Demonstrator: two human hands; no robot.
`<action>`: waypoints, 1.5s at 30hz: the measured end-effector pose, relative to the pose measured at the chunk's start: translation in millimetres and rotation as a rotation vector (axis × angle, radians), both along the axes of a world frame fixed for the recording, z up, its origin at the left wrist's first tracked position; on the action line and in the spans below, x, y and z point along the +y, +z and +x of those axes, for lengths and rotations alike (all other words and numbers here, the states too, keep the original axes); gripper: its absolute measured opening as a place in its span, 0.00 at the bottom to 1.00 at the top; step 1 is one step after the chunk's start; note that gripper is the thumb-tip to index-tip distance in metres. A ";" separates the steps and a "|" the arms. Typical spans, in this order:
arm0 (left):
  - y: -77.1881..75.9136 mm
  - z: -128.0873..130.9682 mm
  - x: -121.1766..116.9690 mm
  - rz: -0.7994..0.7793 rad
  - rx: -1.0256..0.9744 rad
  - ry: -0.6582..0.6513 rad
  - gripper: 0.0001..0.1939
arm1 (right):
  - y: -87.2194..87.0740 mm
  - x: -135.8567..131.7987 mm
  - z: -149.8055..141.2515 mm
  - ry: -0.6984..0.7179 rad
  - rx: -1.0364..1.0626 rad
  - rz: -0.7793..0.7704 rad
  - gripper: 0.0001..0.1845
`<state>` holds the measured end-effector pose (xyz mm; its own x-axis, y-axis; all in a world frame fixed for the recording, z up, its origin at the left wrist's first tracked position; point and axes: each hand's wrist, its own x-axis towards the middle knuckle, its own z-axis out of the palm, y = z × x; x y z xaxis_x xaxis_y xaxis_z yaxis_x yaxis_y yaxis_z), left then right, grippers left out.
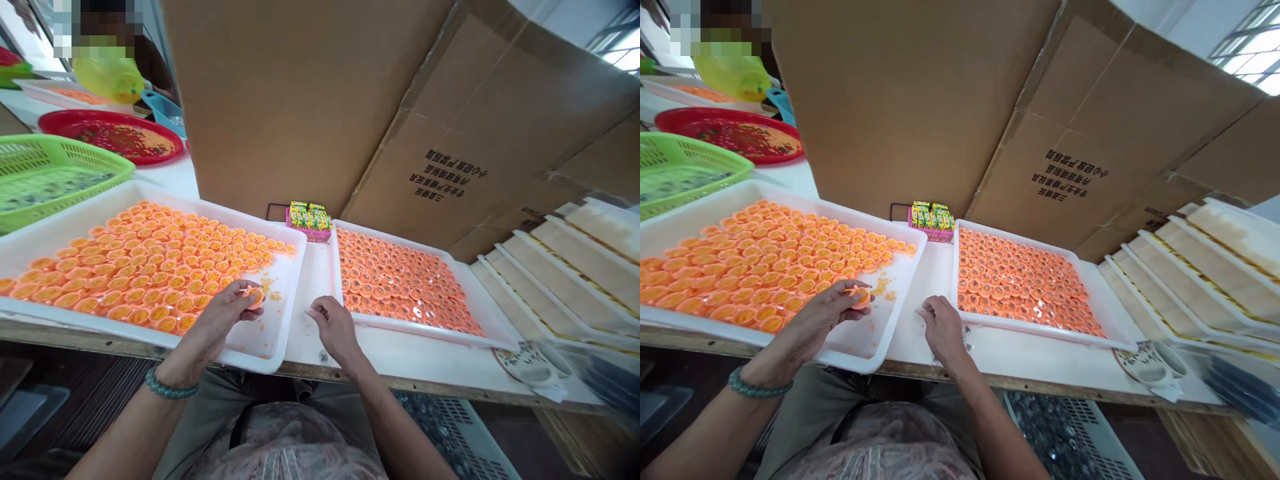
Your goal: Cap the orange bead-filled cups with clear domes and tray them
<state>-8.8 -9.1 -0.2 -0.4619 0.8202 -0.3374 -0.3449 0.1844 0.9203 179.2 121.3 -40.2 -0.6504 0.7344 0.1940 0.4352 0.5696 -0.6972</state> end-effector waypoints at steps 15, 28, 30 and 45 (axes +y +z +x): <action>-4.4 -0.7 -1.3 0.063 -0.023 -0.013 0.15 | 39.6 -18.9 -39.7 0.077 0.408 -0.704 0.09; 3.5 2.7 -1.6 0.131 -0.020 -0.116 0.21 | 52.8 4.8 -74.2 0.479 0.181 -0.704 0.09; 1.6 2.1 -1.3 0.144 -0.001 -0.131 0.20 | 51.8 4.5 -79.5 0.487 0.174 -0.677 0.09; 1.2 2.1 -3.7 0.178 0.070 -0.189 0.14 | 58.7 -1.0 -89.2 0.472 0.083 -0.564 0.05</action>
